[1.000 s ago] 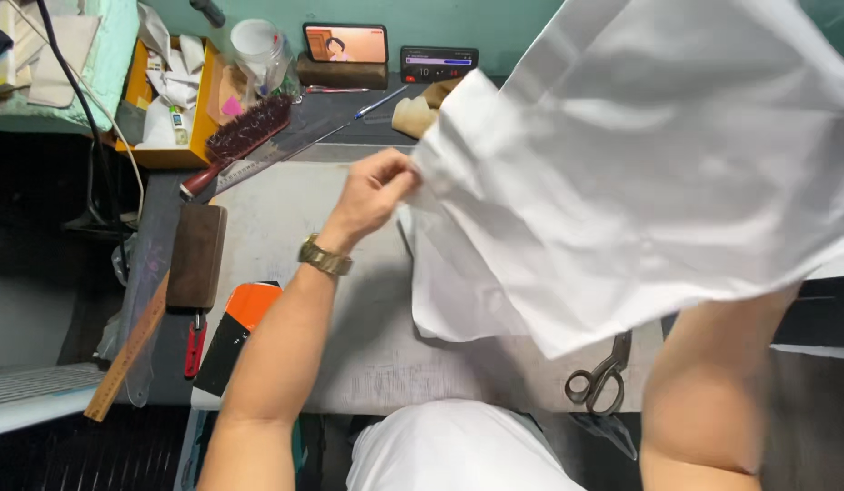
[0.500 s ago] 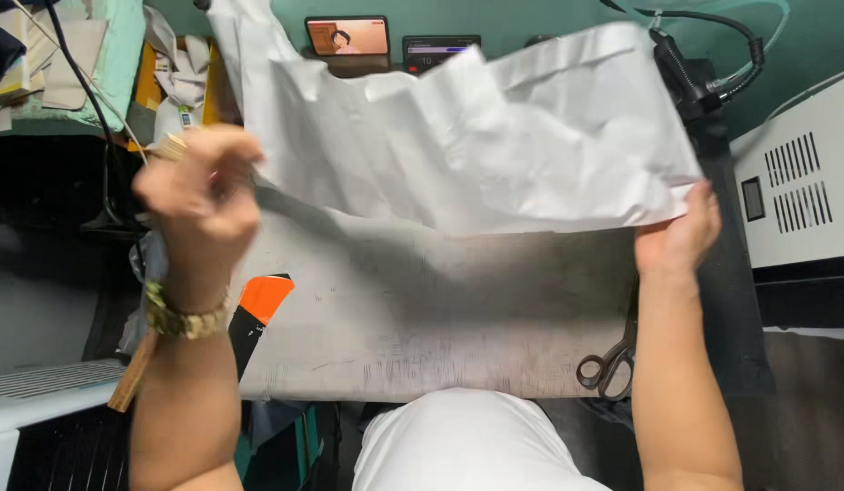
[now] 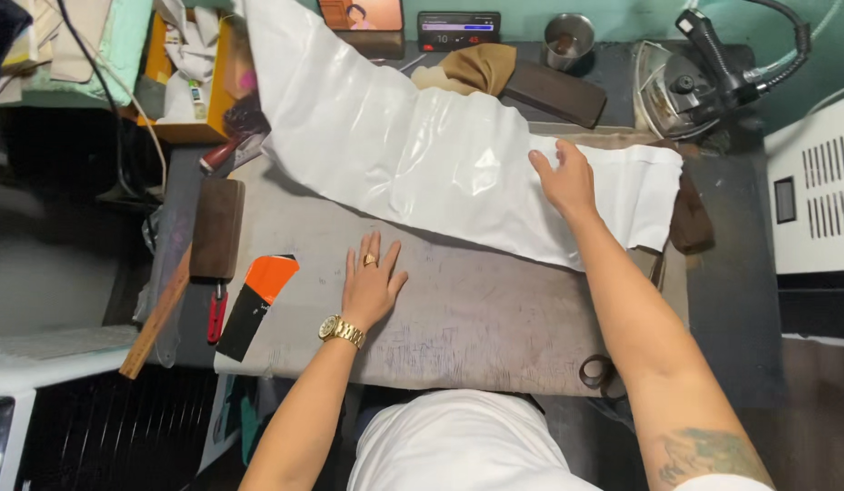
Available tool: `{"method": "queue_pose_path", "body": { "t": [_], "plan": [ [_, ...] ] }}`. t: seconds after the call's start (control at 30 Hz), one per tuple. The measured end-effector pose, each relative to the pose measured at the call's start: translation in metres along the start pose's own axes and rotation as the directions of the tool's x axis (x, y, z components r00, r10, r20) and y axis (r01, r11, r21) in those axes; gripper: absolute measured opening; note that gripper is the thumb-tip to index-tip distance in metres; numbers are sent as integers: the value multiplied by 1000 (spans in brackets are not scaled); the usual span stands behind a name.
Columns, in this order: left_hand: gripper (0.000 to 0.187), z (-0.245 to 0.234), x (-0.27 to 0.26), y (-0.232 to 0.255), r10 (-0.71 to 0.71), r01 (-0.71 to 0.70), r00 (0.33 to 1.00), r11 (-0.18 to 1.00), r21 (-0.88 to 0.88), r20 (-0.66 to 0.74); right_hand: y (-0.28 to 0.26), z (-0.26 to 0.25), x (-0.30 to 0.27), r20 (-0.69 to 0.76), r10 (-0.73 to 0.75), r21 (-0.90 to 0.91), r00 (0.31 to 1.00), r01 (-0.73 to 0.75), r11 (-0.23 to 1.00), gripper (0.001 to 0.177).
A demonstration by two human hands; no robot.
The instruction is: The person unfolds white fabric on a worktable, irons it with a hand iron, and uses a wooden ruler and a pen to mark lines on the fabric while positioning paper patterns and templates over the surface.
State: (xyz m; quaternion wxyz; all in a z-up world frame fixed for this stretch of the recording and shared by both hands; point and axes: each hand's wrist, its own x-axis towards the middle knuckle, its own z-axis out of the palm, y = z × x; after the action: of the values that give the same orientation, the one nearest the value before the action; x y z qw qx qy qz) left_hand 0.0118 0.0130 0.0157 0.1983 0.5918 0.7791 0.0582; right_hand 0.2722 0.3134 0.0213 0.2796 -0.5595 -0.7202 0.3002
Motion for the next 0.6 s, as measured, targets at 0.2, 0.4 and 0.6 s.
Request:
{"method": "queue_pose_path", "body": {
  "t": [0.2, 0.4, 0.6],
  "plan": [
    [53, 11, 3, -24, -106, 103, 994, 965, -240, -2, 7, 50, 36, 301, 150, -123, 942, -118, 985, 89],
    [46, -53, 32, 1, -69, -148, 888, 894, -423, -455, -38, 36, -8, 93, -545, -424, 833, 528, 735, 17],
    [40, -168, 51, 50, 469, -469, 459, 849, 243, -754, -105, -11, -140, 190, -914, -47, 360, 933, 358, 13]
  ]
}}
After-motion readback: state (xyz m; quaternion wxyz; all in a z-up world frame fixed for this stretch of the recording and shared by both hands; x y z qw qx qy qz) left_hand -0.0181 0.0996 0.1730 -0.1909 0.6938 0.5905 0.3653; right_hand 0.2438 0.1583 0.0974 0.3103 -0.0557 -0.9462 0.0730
